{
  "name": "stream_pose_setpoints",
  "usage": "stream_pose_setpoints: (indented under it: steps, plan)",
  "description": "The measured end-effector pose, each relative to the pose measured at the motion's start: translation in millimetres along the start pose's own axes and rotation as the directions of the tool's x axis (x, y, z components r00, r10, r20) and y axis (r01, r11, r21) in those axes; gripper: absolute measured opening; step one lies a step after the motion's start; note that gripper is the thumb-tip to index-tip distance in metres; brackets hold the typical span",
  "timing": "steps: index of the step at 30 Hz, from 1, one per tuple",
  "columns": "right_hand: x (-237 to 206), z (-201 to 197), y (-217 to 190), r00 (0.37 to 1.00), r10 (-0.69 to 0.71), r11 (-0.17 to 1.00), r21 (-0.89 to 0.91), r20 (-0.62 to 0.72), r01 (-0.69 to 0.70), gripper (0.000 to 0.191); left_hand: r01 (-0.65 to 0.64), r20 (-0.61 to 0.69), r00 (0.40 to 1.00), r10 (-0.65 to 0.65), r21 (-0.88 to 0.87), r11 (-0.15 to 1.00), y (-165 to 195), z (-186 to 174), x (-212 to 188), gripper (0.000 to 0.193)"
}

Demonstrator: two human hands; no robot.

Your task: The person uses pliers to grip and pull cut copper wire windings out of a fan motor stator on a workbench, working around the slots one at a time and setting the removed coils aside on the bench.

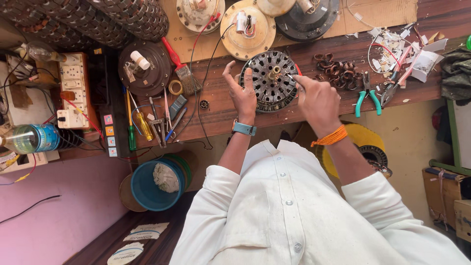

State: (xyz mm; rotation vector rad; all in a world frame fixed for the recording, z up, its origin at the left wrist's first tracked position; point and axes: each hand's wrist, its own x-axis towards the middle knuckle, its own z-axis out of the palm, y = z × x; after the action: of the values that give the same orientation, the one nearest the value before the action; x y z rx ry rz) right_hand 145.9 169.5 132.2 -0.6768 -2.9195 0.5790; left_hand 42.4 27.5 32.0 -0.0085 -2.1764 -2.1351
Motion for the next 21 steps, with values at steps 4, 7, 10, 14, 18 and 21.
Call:
stream_pose_setpoints:
  steps: [4, 7, 10, 14, 18, 21]
  plan:
    - [-16, 27, 6, 0.964, -0.095, 0.982, 0.135, -0.250, 0.132, 0.028, 0.085, 0.006, 0.996, -0.085, 0.020, 0.996, 1, 2, 1, 0.049]
    - [-22, 34, 15, 0.857, -0.202, 0.927, 0.189, -0.474, 0.323, 0.025, 0.117, 0.022, 0.993, -0.118, 0.037, 0.992, 3, 4, 1, 0.049]
    - [-21, 25, 25, 0.901, -0.073, 0.920, 0.319, -0.429, 0.226, 0.023, -0.022, 0.066, 0.998, 0.021, 0.017, 1.000, 4, -4, 3, 0.040]
    - [-16, -4, 28, 0.988, 0.077, 0.859, 0.512, -0.134, 0.002, 0.027, 0.004, 0.247, 0.969, -0.010, 0.025, 1.000, 2, -17, 15, 0.025]
    - [-15, -22, 12, 0.999, -0.044, 0.915, 0.402, -0.013, 0.045, 0.024, -0.010, 0.314, 0.949, 0.005, 0.013, 1.000, 1, -23, 19, 0.022]
    - [-14, -30, -1, 0.987, -0.159, 0.964, 0.211, -0.036, 0.163, 0.022, 0.016, 0.329, 0.944, -0.019, 0.012, 1.000, 3, -23, 17, 0.024]
